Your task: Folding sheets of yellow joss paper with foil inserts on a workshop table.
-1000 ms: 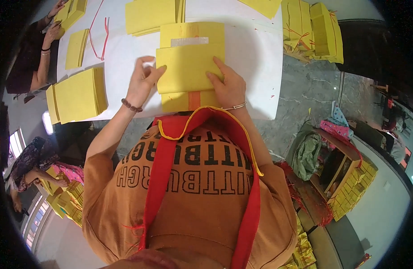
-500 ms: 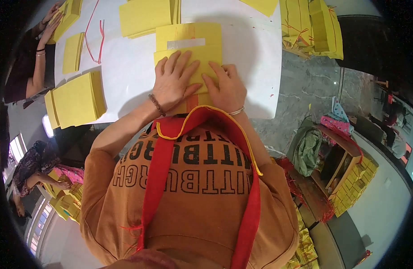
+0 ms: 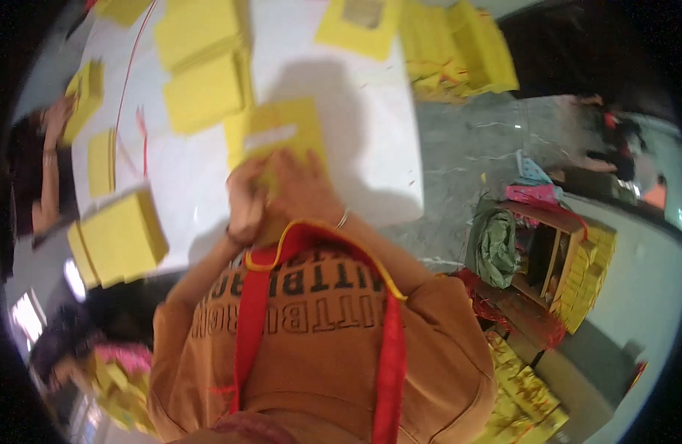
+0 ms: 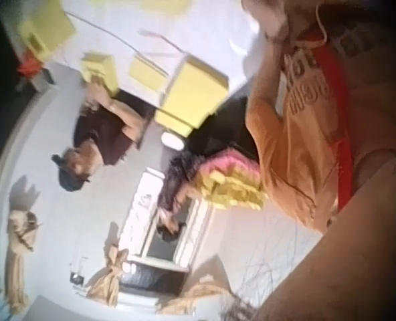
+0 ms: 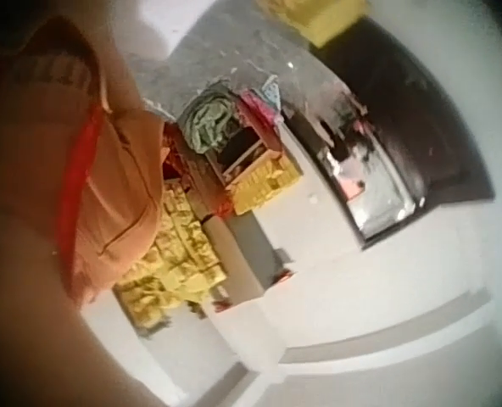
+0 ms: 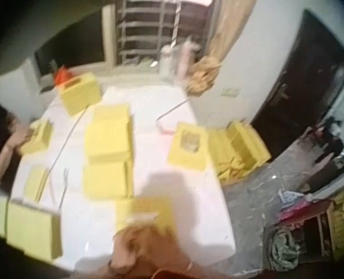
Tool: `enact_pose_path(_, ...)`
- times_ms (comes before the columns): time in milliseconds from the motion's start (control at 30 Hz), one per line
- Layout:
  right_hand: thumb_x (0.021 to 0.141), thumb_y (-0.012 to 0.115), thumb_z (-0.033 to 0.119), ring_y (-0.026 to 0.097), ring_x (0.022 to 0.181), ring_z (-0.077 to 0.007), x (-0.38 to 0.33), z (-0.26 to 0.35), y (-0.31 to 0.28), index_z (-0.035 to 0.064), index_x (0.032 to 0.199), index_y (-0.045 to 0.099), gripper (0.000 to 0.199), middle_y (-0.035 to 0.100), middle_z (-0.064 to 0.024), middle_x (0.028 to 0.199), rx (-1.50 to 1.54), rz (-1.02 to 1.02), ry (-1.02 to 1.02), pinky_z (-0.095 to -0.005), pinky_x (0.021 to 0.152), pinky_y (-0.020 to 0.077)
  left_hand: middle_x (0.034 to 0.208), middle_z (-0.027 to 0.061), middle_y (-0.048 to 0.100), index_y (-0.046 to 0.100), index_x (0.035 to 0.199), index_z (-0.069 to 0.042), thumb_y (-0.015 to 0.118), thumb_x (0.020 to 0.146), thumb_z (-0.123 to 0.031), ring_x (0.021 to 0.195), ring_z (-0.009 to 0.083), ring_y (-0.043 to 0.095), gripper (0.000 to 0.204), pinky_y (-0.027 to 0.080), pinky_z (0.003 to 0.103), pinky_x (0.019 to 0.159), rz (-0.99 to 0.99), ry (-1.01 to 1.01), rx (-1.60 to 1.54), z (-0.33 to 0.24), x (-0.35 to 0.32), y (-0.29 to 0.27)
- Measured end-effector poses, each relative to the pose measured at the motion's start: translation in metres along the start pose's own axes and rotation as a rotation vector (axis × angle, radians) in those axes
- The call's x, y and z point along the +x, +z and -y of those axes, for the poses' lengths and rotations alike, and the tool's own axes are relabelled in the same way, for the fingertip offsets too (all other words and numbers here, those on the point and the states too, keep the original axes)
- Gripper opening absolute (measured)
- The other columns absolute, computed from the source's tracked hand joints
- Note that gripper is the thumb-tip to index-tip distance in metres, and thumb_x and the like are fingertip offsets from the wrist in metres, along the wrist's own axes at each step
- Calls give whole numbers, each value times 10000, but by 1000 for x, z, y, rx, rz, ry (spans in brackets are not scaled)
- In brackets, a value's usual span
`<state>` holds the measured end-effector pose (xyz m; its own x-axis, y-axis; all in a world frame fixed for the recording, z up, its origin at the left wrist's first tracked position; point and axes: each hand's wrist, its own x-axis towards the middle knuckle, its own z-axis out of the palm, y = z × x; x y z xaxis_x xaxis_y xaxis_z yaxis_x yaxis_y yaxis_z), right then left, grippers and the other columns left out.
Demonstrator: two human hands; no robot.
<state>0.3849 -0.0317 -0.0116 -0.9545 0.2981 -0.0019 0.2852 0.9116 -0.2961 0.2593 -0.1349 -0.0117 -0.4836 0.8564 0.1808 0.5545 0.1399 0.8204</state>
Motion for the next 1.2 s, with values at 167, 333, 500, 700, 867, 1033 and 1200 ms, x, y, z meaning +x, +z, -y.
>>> enact_pose_path(167, 835, 440, 543, 193, 1357, -302, 0, -6, 17, 60, 1352, 346, 715, 254, -160, 1444, 7, -165, -53, -549, 1067, 103, 1311, 190, 394, 461, 1203, -10, 561, 769, -156, 1233, 372, 320, 469, 215, 493, 1026, 126, 146, 14, -4, 7, -19)
enact_pose_path(333, 773, 433, 588, 170, 1367, -274, -5, -1, 32, 83, 1344, 372, 765, 269, -118, 1446, -146, -118, -23, -552, 1068, 102, 1398, 201, 283, 407, 1295, -84, 657, 703, -418, 1314, 433, 170, 724, 108, 631, 1008, 351, 459, 572, 13, 1, -20)
enact_pose_path(500, 770, 449, 590, 167, 1370, -240, -3, 0, 24, 68, 1355, 344, 791, 272, -100, 1446, -153, -311, -52, -524, 1083, 79, 1424, 205, 236, 383, 1317, -94, 633, 688, -542, 1326, 438, 136, 812, 57, 628, 1019, 360, 485, 649, 15, 3, -19)
enact_pose_path(700, 830, 459, 493, 151, 1376, -225, 3, 0, 29, 9, 1359, 299, 734, 252, -96, 1456, -43, -210, -19, -503, 1091, 71, 1417, 219, 241, 351, 1334, -58, 600, 716, -583, 1324, 431, 147, 848, 54, 616, 1020, 322, 491, 642, 23, 3, -24)
enact_pose_path(867, 826, 467, 508, 194, 1353, -310, 0, -12, 38, 99, 1334, 396, 656, 259, -78, 1457, -160, -264, 45, -619, 1038, 68, 1396, 222, 277, 415, 1312, -112, 608, 721, -577, 1310, 428, 186, 777, 88, 614, 1014, 348, 468, 644, 16, -1, -25)
enact_pose_path(1033, 818, 468, 544, 145, 1362, -332, -7, -13, 6, 200, 1358, 373, 648, 224, -41, 1474, -89, -113, 126, -710, 967, 52, 1343, 198, 367, 456, 1290, -159, 637, 689, -573, 1261, 403, 292, 752, 156, 626, 985, 364, 403, 634, -4, 9, -23)
enact_pose_path(1200, 817, 512, 477, 127, 1362, -347, -2, -10, -10, 176, 1365, 361, 643, 215, -60, 1475, -50, -8, 108, -662, 1000, 114, 1212, 248, 467, 469, 1242, -10, 612, 733, -410, 1121, 393, 439, 663, 369, 475, 919, 395, 544, 702, -16, 5, -23)
